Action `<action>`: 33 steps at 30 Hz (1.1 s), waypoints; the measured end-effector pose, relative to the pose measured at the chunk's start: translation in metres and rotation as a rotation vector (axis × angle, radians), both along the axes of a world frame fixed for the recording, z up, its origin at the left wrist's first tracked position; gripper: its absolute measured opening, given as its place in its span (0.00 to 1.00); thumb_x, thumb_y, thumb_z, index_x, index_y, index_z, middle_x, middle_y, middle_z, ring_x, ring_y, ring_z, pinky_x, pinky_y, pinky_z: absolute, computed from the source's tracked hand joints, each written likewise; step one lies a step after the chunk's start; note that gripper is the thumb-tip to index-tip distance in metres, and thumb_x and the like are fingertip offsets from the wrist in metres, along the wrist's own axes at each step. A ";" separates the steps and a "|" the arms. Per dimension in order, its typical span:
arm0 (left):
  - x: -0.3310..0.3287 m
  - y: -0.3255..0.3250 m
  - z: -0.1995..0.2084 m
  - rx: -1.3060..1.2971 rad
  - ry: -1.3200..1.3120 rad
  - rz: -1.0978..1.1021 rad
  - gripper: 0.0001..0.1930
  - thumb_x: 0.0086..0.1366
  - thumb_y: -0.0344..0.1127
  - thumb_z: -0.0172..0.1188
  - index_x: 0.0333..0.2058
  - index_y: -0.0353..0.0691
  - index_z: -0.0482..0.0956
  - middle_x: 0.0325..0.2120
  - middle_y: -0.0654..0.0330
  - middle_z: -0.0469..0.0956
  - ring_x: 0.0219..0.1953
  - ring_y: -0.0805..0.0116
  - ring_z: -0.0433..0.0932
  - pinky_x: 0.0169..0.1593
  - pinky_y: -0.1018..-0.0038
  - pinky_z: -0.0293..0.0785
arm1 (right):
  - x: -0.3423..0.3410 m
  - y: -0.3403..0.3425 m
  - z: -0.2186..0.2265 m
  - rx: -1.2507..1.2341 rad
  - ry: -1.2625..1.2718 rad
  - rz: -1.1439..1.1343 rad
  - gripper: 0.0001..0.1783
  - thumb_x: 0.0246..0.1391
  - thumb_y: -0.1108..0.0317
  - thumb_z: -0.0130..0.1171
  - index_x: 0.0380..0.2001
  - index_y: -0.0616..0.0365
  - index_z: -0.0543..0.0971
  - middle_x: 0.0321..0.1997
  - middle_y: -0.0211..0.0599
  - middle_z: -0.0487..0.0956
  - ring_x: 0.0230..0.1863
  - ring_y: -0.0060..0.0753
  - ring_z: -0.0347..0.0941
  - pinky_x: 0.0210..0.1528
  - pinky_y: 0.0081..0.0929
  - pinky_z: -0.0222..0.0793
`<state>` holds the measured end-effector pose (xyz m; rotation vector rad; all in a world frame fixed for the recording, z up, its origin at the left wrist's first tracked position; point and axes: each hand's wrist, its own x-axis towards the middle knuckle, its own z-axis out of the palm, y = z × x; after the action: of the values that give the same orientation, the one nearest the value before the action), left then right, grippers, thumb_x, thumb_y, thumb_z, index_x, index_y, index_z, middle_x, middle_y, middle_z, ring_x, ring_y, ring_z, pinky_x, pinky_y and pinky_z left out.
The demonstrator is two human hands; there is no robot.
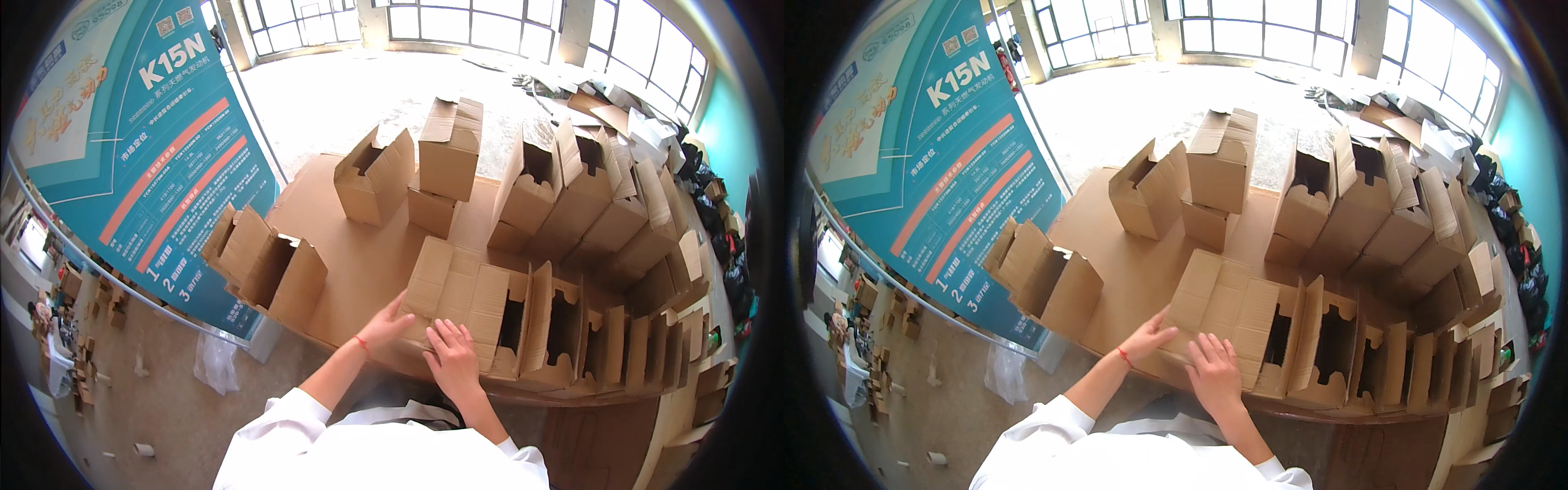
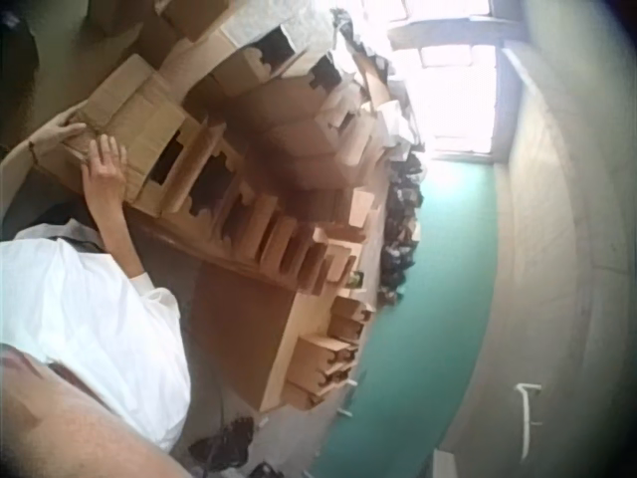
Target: The person places bottles into cardboard packaging. The person picks up individual plastic bottles and inserts them into the slots of cardboard inserts arranged on a table.
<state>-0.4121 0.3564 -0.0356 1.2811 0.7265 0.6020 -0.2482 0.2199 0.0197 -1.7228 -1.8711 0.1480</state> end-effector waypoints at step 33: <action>-0.202 0.031 0.087 0.658 1.189 0.576 0.30 0.56 0.48 0.64 0.55 0.39 0.72 0.41 0.51 0.80 0.48 0.56 0.76 0.65 0.53 0.53 | -0.022 0.018 0.009 -0.119 -0.114 0.023 0.31 0.42 0.72 0.64 0.55 0.50 0.74 0.66 0.36 0.66 0.68 0.42 0.57 0.72 0.47 0.43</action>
<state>-0.6142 0.3872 0.0509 2.0608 2.0439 0.5026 -0.2703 0.2374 0.0291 -1.8235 -2.0014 0.1761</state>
